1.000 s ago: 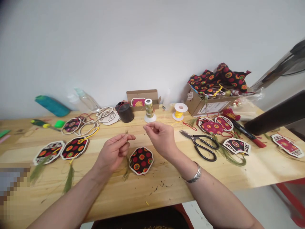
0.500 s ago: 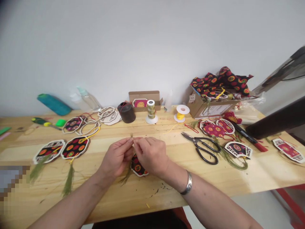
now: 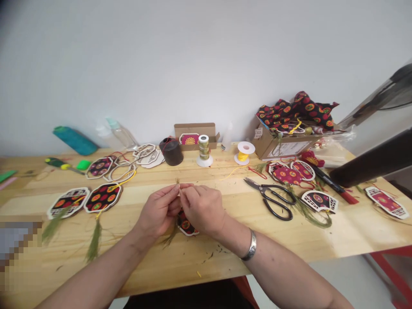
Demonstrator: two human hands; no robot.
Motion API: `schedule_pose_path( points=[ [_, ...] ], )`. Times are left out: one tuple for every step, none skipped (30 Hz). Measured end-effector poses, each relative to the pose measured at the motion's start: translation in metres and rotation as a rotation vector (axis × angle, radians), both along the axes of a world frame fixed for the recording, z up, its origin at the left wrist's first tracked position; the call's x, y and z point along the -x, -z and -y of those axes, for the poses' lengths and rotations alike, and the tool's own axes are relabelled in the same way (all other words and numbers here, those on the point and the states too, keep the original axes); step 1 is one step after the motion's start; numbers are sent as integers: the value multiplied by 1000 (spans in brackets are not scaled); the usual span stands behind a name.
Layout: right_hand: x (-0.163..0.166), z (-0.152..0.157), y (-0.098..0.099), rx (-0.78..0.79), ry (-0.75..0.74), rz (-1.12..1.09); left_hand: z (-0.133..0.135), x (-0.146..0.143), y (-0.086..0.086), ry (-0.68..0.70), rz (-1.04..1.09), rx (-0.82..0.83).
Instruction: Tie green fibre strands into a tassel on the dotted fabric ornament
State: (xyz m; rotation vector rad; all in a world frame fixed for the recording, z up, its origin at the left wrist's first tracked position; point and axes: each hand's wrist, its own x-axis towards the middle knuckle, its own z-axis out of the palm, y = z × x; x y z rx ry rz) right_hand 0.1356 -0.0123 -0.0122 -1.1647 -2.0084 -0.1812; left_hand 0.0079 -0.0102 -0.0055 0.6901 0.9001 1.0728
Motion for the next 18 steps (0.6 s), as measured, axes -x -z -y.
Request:
schedule_pose_path(
  points=[
    [0,0,0,-1,-3,1,0,0,0,-1,2,4],
    [0,-1,0,1,-6,4,0,0,0,1,4,9],
    [-1,-1,0,5,-9,10,-1,0,1,4,6,15],
    [-1,-1,0,9,-12,19,-1,0,1,8,8,22],
    [-2,-1,0,17,-13,30,-1,0,2,10,10,28],
    [-2,-1,-1,23,-12,40,-1,-1,2,7,13,32],
    [-2,-1,-2,28,-9,48,-1,-1,3,1,17,34],
    [-2,-1,-2,32,-11,53,-1,-2,3,-11,22,35],
    [-2,0,-2,36,-20,55,-1,-2,3,-26,27,37],
    [-1,1,-2,36,-34,58,0,-3,3,-44,32,40],
    [0,2,-1,32,-53,65,0,-3,2,-61,36,44],
    [1,3,-1,28,-75,79,0,-3,1,-78,38,50],
    [2,4,-1,30,-96,98,0,-3,0,-91,38,58],
    [2,6,-1,36,-116,118,0,-3,-1,-103,35,65],
    [3,6,-2,45,-136,132,-1,-2,-3,-115,30,66],
    [2,6,-4,54,-157,135,-1,-1,-4,-130,25,62],
    [0,5,-8,57,-174,124,-2,0,-4,-145,24,52],
    [-2,3,-11,54,-176,94,-2,1,-5,-159,24,36]
  ],
)
